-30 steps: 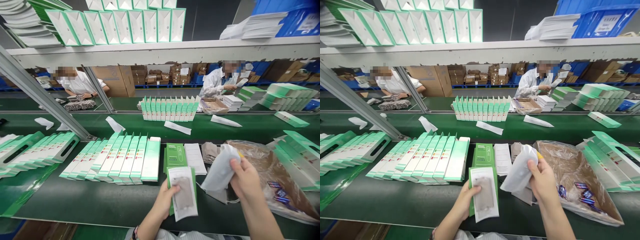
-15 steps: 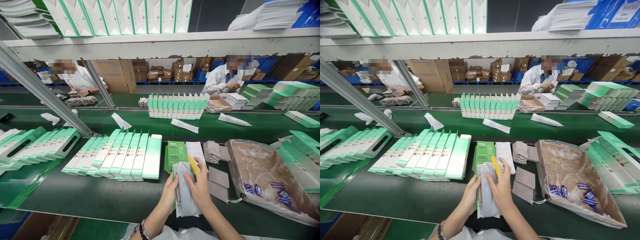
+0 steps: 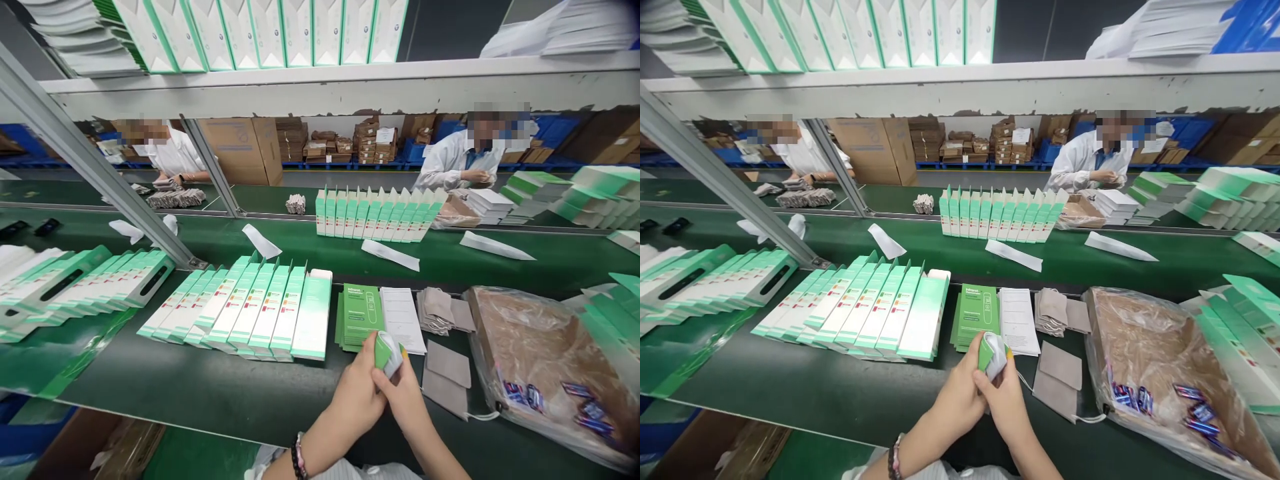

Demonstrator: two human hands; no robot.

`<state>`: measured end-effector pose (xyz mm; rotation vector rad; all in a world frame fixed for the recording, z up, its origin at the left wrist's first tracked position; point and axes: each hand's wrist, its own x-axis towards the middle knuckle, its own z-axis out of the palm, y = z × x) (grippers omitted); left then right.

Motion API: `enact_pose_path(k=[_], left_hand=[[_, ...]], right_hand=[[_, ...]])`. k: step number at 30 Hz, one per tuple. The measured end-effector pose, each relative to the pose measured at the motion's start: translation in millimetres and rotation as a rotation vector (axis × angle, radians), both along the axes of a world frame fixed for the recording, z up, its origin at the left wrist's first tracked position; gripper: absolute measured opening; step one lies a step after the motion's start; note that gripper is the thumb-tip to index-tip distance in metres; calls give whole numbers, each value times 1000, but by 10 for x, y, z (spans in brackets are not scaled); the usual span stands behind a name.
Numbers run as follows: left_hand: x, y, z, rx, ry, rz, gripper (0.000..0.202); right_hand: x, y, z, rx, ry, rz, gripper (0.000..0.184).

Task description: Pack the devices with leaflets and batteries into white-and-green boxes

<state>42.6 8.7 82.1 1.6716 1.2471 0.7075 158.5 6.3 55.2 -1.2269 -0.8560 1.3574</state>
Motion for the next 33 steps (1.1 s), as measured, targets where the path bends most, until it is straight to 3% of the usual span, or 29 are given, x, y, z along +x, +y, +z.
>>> enact_pose_path(k=[4,6,9,12,15,18,21,22,24,26,28,29,30,33], left_hand=[[-113,-69,-22,109,100,-163,95],[-196,-105,-63,126,147,-166,82],[-295,-140,-159,187,221,-68,51],[-356,-157,-245,344,371,-50,48],[-407,-197,-220,555,534,-112,49],[-492,-290,-9,653,654,-207,49],[-739,-350,356,687,659,-243,51],[-887,-325,489,724,651,-185,49],[-1285,-165,735,814,707,90,40],[-1771,134,911,709,846,426,40],[-2252,490,994,415,933,595,49],[-2460,654,1002,242,942,619,57],[-2635,794,992,170,940,608,63],[-2930,1028,899,71,907,518,63]], right_hand=[[179,153,140,-42,187,-134,58],[259,213,215,-31,308,-191,56],[304,253,273,-76,385,-196,56],[275,255,278,-115,372,-140,60],[243,246,272,-137,343,-91,66],[260,240,259,-177,350,-39,66],[342,236,237,-210,375,-64,66],[376,232,232,-216,381,-84,68],[431,214,227,-220,387,-113,69],[454,186,227,-213,394,-108,70],[444,153,221,-211,403,-91,72],[431,137,214,-219,408,-83,74],[417,122,202,-232,415,-83,77],[383,92,154,-265,438,-103,85]])
